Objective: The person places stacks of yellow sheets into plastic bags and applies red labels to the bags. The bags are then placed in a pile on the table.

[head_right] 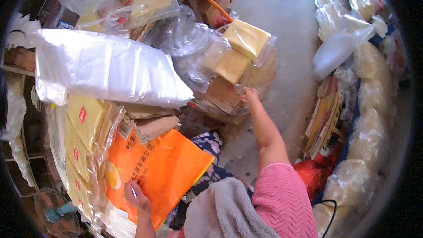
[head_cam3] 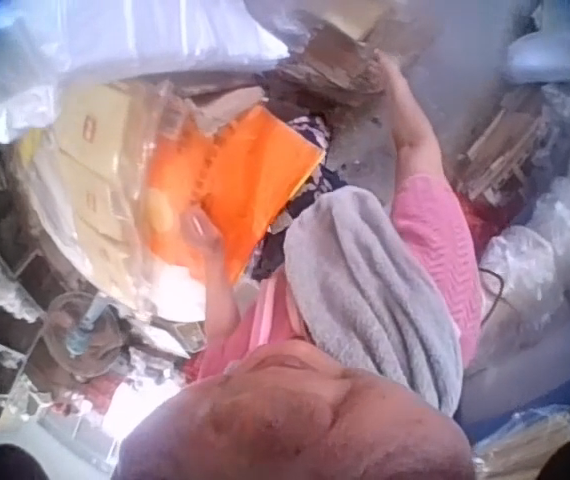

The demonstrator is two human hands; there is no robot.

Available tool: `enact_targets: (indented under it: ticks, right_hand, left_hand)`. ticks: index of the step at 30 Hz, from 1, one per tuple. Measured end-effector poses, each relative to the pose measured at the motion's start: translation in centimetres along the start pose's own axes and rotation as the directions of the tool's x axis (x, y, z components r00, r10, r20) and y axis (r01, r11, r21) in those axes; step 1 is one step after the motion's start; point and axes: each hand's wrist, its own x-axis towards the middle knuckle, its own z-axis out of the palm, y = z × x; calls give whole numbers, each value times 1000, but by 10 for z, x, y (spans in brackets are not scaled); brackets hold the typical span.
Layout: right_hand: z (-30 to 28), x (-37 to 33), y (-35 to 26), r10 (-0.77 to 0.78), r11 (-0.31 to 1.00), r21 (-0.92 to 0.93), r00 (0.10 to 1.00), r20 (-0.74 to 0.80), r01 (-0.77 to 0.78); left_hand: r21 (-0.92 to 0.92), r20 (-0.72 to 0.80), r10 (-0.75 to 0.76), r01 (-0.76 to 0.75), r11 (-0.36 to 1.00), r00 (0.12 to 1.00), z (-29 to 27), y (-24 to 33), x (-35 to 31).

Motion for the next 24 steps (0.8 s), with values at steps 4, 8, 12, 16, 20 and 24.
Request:
enact_targets:
  ticks: [4, 8, 12, 16, 20, 24]
  right_hand:
    - [39, 32, -6, -40, 998, -39, 998, -40, 39]
    - [68, 30, -20, -93, 986, -152, 981, -173, 67]
    - [22, 69, -39, -252, 839, -533, 946, -202, 110]
    - [84, -52, -40, -272, 939, -205, 961, 55, 278]
    - [78, -197, -119, -464, 858, -107, 848, 256, 502]
    - [71, -376, -175, -475, 817, -121, 777, 412, 564]
  left_hand:
    - [93, -9, -29, 29, 995, 1000, -10, 2, -2]
    - [106, -12, -8, 9, 994, 1000, -8, 3, 2]
    - [10, -3, 57, -57, 998, 998, 4, 7, 7]
    - [59, -40, 10, -8, 998, 999, -15, 4, 1]
    - [-21, -160, 104, -109, 994, 982, -14, -3, 2]
    - [-59, -153, 125, -135, 989, 980, -16, -7, 3]
